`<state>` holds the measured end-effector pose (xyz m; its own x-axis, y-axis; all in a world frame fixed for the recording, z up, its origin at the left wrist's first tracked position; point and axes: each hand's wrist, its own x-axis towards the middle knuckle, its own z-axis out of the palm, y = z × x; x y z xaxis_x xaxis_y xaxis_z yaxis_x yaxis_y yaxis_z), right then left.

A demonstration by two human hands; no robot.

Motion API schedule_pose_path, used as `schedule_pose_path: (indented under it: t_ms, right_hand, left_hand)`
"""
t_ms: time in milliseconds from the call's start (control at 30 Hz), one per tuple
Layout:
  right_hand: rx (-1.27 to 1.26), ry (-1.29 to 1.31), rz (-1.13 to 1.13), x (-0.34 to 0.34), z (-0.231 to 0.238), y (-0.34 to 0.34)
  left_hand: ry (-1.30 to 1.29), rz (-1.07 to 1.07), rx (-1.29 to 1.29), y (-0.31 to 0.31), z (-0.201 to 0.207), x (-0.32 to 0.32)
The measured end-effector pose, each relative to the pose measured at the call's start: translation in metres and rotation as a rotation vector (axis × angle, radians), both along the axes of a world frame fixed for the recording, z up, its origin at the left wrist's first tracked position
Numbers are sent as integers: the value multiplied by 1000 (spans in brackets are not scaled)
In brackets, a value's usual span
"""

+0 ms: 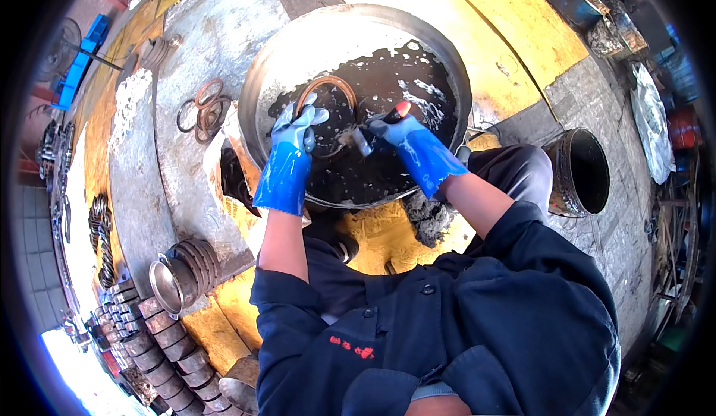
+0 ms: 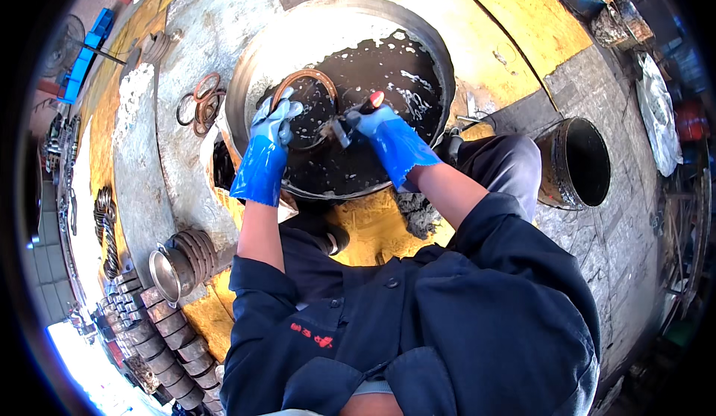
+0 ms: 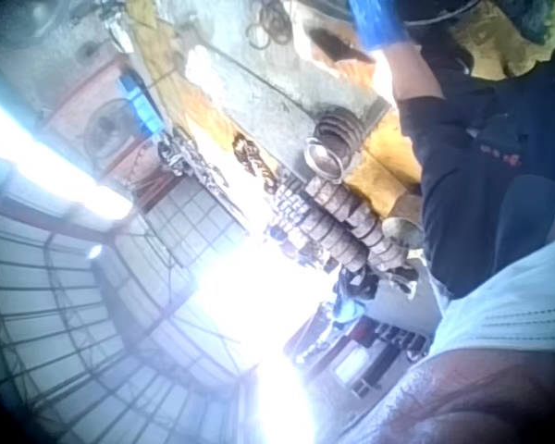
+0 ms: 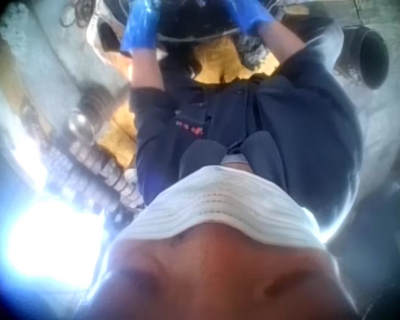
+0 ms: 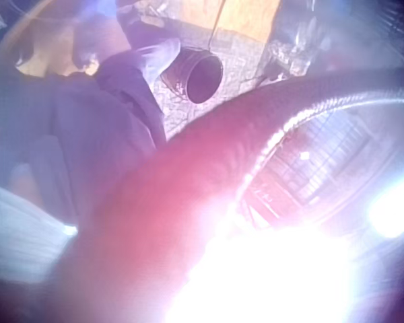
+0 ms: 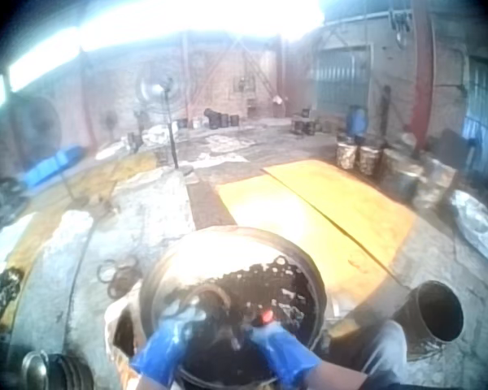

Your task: The person, wearing blue gloves, cleans a circular metal part by scrubbing it with a brush while it is submerged in a large basin of dark liquid. The person holds the part with one hand and uses the brush to scrub its surface, then sets it down and picks up another metal part.

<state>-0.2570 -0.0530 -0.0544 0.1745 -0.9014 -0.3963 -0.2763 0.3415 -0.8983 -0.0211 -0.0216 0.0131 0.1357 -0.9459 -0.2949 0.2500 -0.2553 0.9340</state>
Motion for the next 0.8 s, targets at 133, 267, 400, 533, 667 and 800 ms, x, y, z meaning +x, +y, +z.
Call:
schedule_pose_path:
  t_ms: [133,267,400,533,667,800]
  right_hand:
    - [270,-504,-43,17,31,37]
    - [-220,-169,100,13,49,20]
    - [-913,466,177,15,62,3]
    - [-327,444,339,9,21,-20]
    - [-54,176,257,2,-15,-15]
    - [259,-305,181,38,27,27]
  left_hand:
    - [-78,63,-10,11,3,6]
    - [-121,-15,-13,5,6,-8]
    - [-146,-71,9,10,9,-11]
    - [-186,-117,-23,10,10,-16]
    - [-126,-153,-70,6,4,-30]
    - [-155,-114,-72,21,-10,-2]
